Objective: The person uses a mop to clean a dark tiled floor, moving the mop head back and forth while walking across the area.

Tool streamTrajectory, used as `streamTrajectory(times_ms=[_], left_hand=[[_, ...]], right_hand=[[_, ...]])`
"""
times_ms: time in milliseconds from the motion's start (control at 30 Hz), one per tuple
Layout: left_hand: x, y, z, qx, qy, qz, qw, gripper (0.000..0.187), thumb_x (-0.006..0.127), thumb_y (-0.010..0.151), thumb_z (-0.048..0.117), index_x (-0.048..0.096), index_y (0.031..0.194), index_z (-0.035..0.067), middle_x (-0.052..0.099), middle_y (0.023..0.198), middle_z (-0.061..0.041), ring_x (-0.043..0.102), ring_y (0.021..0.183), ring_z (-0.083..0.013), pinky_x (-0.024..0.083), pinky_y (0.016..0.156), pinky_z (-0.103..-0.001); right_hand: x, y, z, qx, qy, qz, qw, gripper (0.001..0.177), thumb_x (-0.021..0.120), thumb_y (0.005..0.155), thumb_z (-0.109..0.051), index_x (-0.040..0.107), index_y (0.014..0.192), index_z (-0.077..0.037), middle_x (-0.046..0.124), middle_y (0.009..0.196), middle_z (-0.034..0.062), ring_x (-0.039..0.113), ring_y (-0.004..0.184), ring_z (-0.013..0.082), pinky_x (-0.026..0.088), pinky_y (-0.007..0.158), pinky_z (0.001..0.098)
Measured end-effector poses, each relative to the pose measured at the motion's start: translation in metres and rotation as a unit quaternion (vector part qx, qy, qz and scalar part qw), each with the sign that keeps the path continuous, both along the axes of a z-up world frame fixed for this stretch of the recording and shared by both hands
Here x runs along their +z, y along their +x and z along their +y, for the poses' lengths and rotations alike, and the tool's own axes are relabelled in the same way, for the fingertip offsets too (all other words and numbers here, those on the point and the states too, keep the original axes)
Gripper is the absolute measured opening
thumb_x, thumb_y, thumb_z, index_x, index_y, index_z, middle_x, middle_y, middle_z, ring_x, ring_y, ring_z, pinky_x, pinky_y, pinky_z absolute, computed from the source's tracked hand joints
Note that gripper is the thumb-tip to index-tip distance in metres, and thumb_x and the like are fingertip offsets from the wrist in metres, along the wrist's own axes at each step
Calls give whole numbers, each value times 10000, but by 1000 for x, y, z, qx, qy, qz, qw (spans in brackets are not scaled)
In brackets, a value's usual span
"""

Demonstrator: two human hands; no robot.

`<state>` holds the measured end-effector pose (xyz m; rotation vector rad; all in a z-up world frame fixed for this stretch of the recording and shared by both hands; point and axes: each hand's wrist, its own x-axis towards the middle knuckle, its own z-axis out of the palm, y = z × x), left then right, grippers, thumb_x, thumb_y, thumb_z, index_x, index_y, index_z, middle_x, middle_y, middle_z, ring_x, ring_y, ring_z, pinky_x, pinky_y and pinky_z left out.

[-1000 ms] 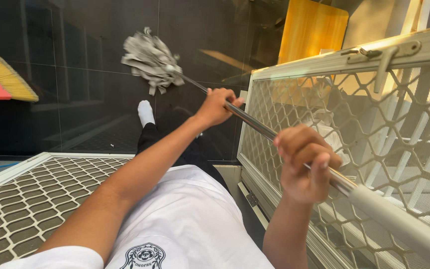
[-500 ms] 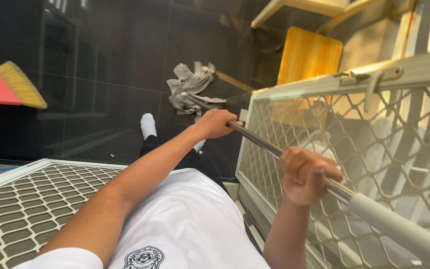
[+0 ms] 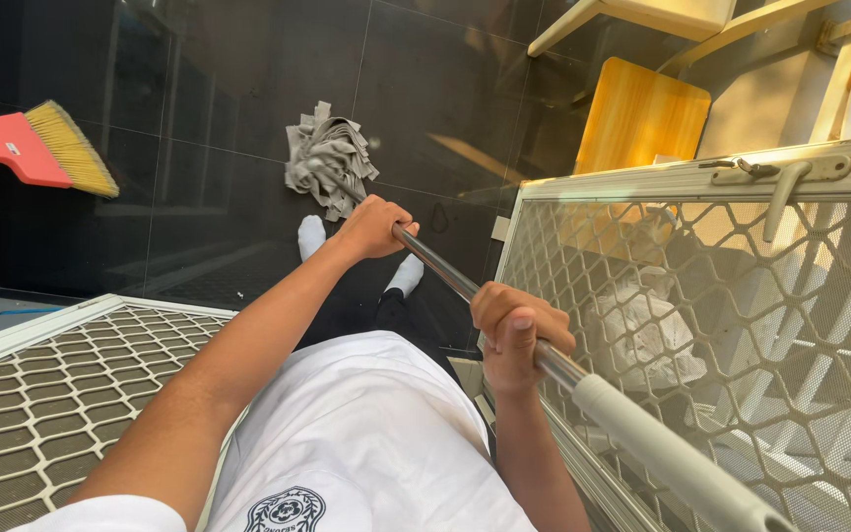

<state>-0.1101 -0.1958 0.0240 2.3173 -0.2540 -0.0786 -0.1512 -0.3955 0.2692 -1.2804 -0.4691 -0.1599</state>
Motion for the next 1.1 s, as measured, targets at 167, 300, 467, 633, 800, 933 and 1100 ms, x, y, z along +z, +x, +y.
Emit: streamTrajectory(times_ms=[167,300,467,633,800,933,1100], left_hand=[[-37,-18,34,50,61,125,989,436,662,976,408,614,685,87,647,717,-141,623,802,-372,494,818,-480],[-55,-31,40,121,68,111,984,378,660,970,398,687,756,86,700,784,-89,635,868,-325,459,869,-522],[-53,-21,17,122,8,143,982,370,646,982,413,690,829,79,695,879,-90,615,952,-328,494,814,-479],[-30,5,-42,32,-100,100,989,391,622,1009,421,695,834,79,685,843,-122,628,886,-329,510,836,-451],[-3,26,-88,-26,-169,90,981,426,623,984,458,691,800,81,704,796,-115,637,860,-325,514,788,-455],[16,32,-77,-19,-128,147,981,466,618,975,526,657,799,97,667,842,-109,652,844,-308,517,736,-449],[25,34,-46,-34,-54,163,984,528,589,980,571,593,763,89,638,818,-109,629,824,-315,495,701,-459]], right_hand=[[-30,0,-3,43,-48,79,995,532,468,1148,-220,427,650,-38,511,626,82,517,583,177,548,662,389],[-38,-4,-1,45,-122,106,986,504,442,1136,-200,520,675,-11,541,644,91,575,625,202,590,777,424],[-31,0,-16,43,-57,122,990,516,452,1150,-216,466,668,-32,500,647,84,510,619,186,542,765,428],[12,-1,-41,-16,-43,44,998,557,479,1138,-275,450,628,-53,460,553,54,466,501,161,488,583,361],[49,-3,-31,-28,-112,-30,993,607,496,1130,-332,419,588,-69,399,502,22,416,441,149,444,497,339],[55,3,-14,-44,-114,-32,992,627,518,1126,-348,376,587,-61,370,517,16,402,457,154,418,495,334],[54,5,12,-25,-130,-52,990,630,532,1119,-358,400,594,-35,379,526,24,446,461,168,437,492,335]])
